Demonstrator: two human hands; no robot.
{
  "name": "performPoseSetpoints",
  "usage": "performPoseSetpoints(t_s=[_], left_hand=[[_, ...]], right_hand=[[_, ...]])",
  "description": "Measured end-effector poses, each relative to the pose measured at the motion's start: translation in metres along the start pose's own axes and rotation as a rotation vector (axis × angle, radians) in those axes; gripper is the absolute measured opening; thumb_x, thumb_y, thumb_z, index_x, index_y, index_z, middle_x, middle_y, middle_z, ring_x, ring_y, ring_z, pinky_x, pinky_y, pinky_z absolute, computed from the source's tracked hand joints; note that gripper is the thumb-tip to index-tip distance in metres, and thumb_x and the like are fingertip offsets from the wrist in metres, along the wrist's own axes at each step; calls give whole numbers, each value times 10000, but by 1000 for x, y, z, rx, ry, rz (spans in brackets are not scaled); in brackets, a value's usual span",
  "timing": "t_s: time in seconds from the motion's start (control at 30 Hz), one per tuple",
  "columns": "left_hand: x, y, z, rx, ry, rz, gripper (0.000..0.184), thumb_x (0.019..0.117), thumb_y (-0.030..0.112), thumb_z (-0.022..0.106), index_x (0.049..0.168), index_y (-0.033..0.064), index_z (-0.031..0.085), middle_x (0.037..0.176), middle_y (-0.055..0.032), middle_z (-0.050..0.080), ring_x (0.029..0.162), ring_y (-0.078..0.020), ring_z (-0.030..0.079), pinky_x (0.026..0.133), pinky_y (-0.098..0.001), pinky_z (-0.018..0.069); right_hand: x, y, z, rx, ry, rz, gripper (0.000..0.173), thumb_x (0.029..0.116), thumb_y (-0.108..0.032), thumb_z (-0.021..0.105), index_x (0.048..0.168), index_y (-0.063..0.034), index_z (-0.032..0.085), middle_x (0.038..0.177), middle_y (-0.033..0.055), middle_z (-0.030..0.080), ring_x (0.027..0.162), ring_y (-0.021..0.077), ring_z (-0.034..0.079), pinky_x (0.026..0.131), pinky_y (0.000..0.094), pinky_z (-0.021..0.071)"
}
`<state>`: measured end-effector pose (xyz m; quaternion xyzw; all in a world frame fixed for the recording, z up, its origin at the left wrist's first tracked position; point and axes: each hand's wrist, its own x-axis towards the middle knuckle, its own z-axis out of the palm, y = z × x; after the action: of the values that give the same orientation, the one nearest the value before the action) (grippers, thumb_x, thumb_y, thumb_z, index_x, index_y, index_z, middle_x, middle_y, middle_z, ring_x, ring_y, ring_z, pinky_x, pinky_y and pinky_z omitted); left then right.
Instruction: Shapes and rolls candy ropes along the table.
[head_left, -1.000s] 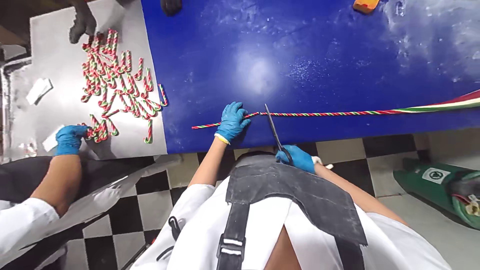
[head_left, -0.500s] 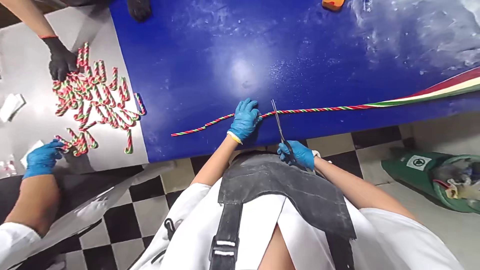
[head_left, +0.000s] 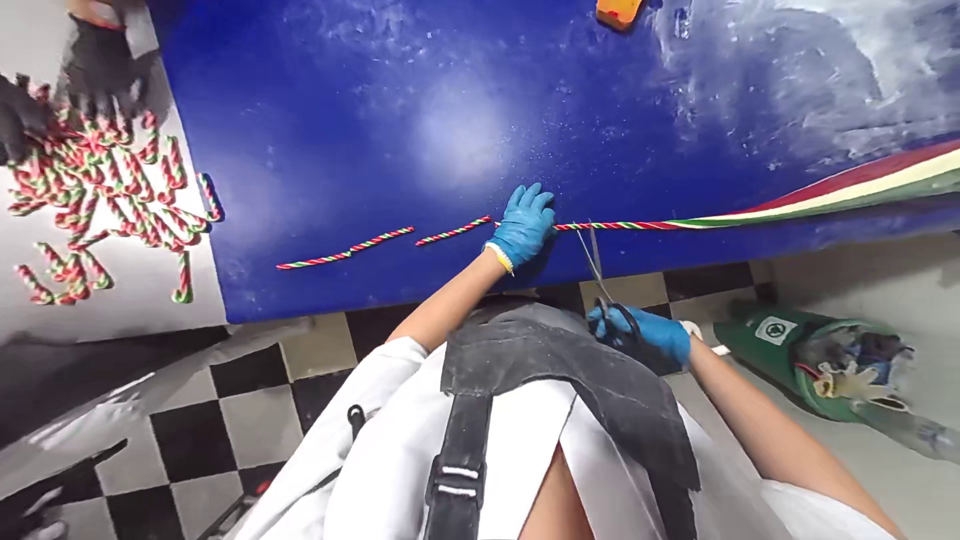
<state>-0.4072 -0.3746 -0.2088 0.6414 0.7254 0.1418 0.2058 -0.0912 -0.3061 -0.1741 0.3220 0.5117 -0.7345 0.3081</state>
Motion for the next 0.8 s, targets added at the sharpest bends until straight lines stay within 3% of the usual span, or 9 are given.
performPoseSetpoints(t_s=[0.07, 0.17, 0.27, 0.33, 0.4, 0.5, 0.6, 0.7, 0.8], left_hand=[[-4, 1, -10, -21, -67, 20, 309, 1000, 373, 602, 1041, 106, 750, 1453, -127, 586, 1493, -377, 370, 1260, -578, 214], [-11, -3, -5, -13, -34, 24, 299, 990, 374, 615, 1032, 110, 750, 1437, -121, 599, 1475, -368, 398, 1257, -560, 236], [-29, -18, -8, -50, -8, -18, 442, 978, 499, 599, 1206, 139, 714, 1508, -130, 541, 1497, -362, 371, 1266, -575, 196], [-60, -34, -20, -52, 70, -97, 637, 944, 651, 568, 1362, 177, 641, 1531, -128, 519, 1503, -352, 363, 1268, -588, 178], [-107, -62, -37, -1, 192, -223, 682, 953, 668, 537, 1415, 171, 603, 1520, -128, 529, 1490, -348, 383, 1261, -600, 189], [-191, -122, -65, 101, 283, -498, 633, 1012, 572, 475, 1466, 137, 548, 1541, -142, 507, 1506, -361, 360, 1263, -624, 153], [-274, -184, -83, 183, 278, -710, 721, 1001, 618, 466, 1524, 124, 476, 1567, -155, 477, 1509, -390, 345, 1243, -667, 134], [-332, -237, -90, 165, 196, -747, 616, 1024, 560, 466, 1525, 202, 500, 1597, -167, 433, 1530, -407, 298, 1239, -686, 93], [-354, -281, -92, 133, 276, -684, 383, 1070, 338, 472, 1390, 223, 648, 1541, -160, 509, 1496, -377, 380, 1250, -645, 141]], right_hand=[[28, -16, -1, 40, 17, -52, 571, 1017, -555, 443, 1336, -98, 568, 939, -27, 703, 751, 61, 638, 659, 233, 540], [48, -31, 14, 59, 165, -65, 401, 1070, -413, 454, 1104, -62, 644, 799, 8, 693, 644, 107, 646, 561, 272, 549], [38, -42, 19, -199, 313, 44, 388, 1054, -442, 533, 973, -90, 672, 721, -6, 665, 592, 110, 625, 538, 310, 543], [29, -60, 10, -540, 412, 164, 469, 988, -570, 603, 970, -120, 734, 781, 37, 718, 701, 187, 689, 673, 453, 581], [26, -99, 6, -851, 509, 276, 567, 925, -675, 613, 1013, -132, 751, 906, 130, 745, 889, 337, 714, 800, 631, 547], [43, -167, 15, -1137, 707, 345, 495, 960, -538, 615, 1121, -79, 706, 1063, 257, 717, 1041, 490, 674, 824, 739, 482], [82, -189, 16, -1308, 883, 71, 487, 972, -404, 615, 1315, -59, 636, 1242, 279, 667, 1148, 512, 633, 911, 737, 459], [125, -156, 9, -1356, 866, -379, 751, 952, -631, 528, 1534, -158, 480, 1568, 156, 487, 1431, 392, 469, 1153, 639, 349], [160, -117, 7, -1381, 841, -582, 837, 925, -745, 419, 1547, -188, 469, 1643, 155, 383, 1538, 380, 312, 1252, 613, 185]])
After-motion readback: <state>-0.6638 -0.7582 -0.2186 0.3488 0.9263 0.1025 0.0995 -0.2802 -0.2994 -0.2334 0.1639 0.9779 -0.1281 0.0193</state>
